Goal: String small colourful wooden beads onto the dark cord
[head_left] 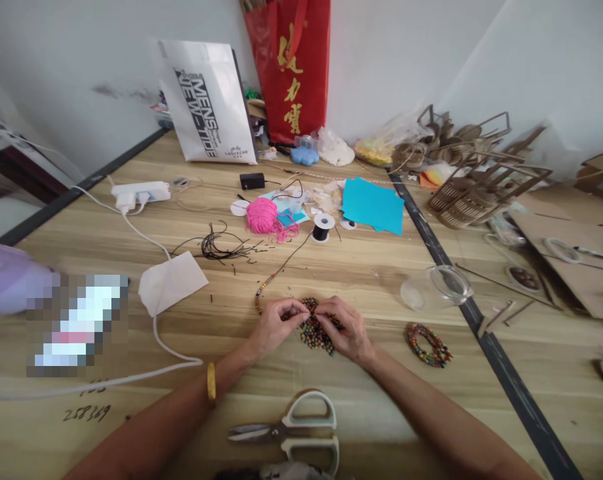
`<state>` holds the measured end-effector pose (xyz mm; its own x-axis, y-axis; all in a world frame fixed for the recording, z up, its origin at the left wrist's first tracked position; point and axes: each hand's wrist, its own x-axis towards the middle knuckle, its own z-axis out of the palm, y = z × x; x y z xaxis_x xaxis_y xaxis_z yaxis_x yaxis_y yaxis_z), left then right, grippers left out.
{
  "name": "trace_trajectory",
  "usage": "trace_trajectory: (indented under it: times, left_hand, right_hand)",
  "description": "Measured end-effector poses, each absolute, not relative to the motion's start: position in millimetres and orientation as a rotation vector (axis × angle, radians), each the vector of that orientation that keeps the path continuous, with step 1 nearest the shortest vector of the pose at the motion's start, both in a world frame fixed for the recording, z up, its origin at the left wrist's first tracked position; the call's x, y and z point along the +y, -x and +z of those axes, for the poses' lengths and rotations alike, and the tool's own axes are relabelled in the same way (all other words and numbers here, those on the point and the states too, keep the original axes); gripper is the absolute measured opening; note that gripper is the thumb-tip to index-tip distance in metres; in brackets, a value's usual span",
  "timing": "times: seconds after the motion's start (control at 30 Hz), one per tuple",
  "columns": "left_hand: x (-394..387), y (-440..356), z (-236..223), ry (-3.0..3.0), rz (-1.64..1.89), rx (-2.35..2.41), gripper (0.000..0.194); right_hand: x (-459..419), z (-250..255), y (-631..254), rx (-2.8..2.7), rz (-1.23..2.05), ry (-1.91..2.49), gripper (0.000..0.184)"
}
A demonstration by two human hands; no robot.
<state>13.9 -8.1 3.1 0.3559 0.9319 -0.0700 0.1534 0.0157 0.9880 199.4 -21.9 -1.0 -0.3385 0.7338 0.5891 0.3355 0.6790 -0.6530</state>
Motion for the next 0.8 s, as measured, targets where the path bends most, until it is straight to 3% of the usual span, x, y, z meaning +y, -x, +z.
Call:
trace_trajectory:
  times: [0.8]
  left_hand:
    - [-8.2,-14.9,2.1,-1.469,0.847,1.064,0.019]
  right_hand:
    - [-21.3,2.0,-199.3,-1.928,0.583,0.820,0.014]
